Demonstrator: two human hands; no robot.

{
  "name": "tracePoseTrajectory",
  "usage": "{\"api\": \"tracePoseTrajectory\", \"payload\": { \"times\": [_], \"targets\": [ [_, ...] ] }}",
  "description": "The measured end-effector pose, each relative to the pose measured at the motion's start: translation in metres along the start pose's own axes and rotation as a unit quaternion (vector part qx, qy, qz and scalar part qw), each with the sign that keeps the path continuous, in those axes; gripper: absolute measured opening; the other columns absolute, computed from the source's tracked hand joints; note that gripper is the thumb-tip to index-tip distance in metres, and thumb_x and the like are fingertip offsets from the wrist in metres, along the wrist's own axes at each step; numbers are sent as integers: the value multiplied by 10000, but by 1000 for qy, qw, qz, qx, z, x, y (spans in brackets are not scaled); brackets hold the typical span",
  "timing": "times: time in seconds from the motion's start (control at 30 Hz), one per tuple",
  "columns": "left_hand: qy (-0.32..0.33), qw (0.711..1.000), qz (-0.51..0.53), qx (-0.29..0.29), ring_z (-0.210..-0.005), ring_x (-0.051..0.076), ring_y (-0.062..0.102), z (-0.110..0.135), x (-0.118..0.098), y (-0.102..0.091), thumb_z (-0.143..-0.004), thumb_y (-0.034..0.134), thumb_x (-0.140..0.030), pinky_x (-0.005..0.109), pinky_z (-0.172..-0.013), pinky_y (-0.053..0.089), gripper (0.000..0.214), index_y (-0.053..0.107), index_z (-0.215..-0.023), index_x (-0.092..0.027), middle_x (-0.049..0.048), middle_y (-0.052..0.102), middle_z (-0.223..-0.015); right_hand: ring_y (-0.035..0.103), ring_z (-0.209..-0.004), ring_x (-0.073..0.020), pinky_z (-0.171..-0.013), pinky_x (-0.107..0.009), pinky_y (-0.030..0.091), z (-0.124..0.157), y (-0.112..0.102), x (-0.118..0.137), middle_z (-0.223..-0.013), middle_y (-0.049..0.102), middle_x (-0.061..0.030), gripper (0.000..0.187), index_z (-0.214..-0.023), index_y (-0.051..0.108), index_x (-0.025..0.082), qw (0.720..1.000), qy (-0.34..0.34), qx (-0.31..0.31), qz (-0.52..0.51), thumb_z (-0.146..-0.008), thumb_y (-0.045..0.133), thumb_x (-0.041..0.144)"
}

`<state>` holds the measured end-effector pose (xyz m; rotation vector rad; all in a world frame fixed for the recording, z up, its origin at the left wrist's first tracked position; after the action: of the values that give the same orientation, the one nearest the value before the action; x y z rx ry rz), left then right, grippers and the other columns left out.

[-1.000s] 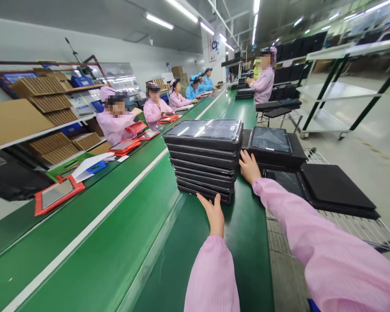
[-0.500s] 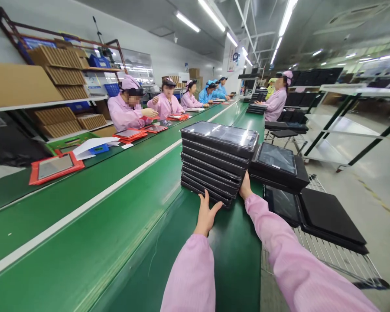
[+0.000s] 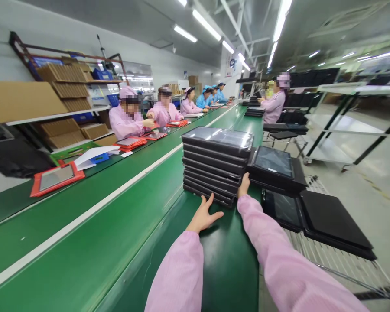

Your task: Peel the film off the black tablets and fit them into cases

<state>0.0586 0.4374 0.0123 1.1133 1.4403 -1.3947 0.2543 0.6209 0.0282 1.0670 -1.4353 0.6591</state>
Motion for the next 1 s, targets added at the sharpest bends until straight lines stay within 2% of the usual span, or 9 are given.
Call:
{"api": "tracePoseTrajectory", "payload": {
  "times": [0.1,0.17,0.4,0.5,0.6,0.7,0.83,0.93,1.0],
  "targets": [
    [2,1000,11,-5,-1525,302,5,-4,5,2,-752,728,-577,452,-1211,217,1085,179,-1579,-139,243,103,-1631,649,-1053,-233,-885,-446,563,28,-8,5,-1246,625,-96,338,-1250,596,162,1000,-10,5,23,-968,615,348],
    [-2,1000,22,-14,-1526,269,-31,-7,7,3,-783,679,-606,431,-1210,230,1072,151,-1582,-125,228,135,-1633,638,-1085,-243,-907,-460,554,54,-17,6,-1278,611,-101,347,-1267,588,169,999,-23,-2,41,-969,614,344],
    [-25,992,44,-119,-1524,269,188,10,5,-3,-832,609,-625,366,-1236,159,917,297,-1535,-126,174,247,-1632,597,-1179,-277,-976,-517,513,164,-36,4,-1365,563,-114,403,-1326,554,181,990,-65,56,113,-968,613,356],
    [-30,988,48,-141,-1500,286,269,26,4,-3,-800,684,-575,379,-1231,198,864,394,-1484,-135,174,338,-1596,567,-1256,-309,-1022,-548,484,223,-39,3,-1417,542,-140,472,-1408,488,188,980,-71,112,147,-966,586,323],
    [-38,985,53,-161,-1467,312,342,43,7,-8,-818,690,-514,414,-1211,270,778,446,-1444,-123,203,375,-1568,552,-1312,-319,-1038,-500,502,288,-36,8,-1422,565,-182,583,-1482,422,154,957,-87,205,184,-912,502,246],
    [-46,979,57,-189,-1425,308,418,68,11,-30,-853,657,-481,444,-1191,319,638,508,-1401,-189,167,455,-1527,544,-1334,-293,-1089,-470,470,342,-24,21,-1457,550,-163,608,-1478,448,135,916,-124,320,210,-873,455,193],
    [-53,968,46,-243,-1359,297,507,120,20,-85,-869,628,-396,445,-1175,351,471,617,-1281,-170,168,566,-1430,523,-1345,-324,-1172,-541,335,392,11,41,-1400,606,-156,590,-1376,582,144,831,-196,467,231,-790,511,137],
    [-65,946,26,-317,-1286,297,574,181,27,-131,-832,625,-303,445,-1149,389,385,683,-1176,-141,173,633,-1344,457,-1386,-345,-1183,-533,306,438,44,51,-1413,584,-188,591,-1355,600,102,752,-258,568,214,-768,544,130],
    [-81,916,11,-392,-1242,298,601,234,31,-157,-792,633,-262,465,-1146,390,338,721,-1104,-170,142,685,-1268,459,-1370,-353,-1170,-533,324,481,62,55,-1403,581,-210,584,-1375,579,79,693,-295,632,186,-796,529,143]
  ]
}}
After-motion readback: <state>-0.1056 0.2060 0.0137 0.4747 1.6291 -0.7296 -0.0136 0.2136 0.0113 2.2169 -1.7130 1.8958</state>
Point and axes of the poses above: each hand's wrist, its own z-axis away from the middle knuckle, its own y-axis out of the palm, x = y × z, the point moved 7 cm from there along -z, towards the middle knuckle
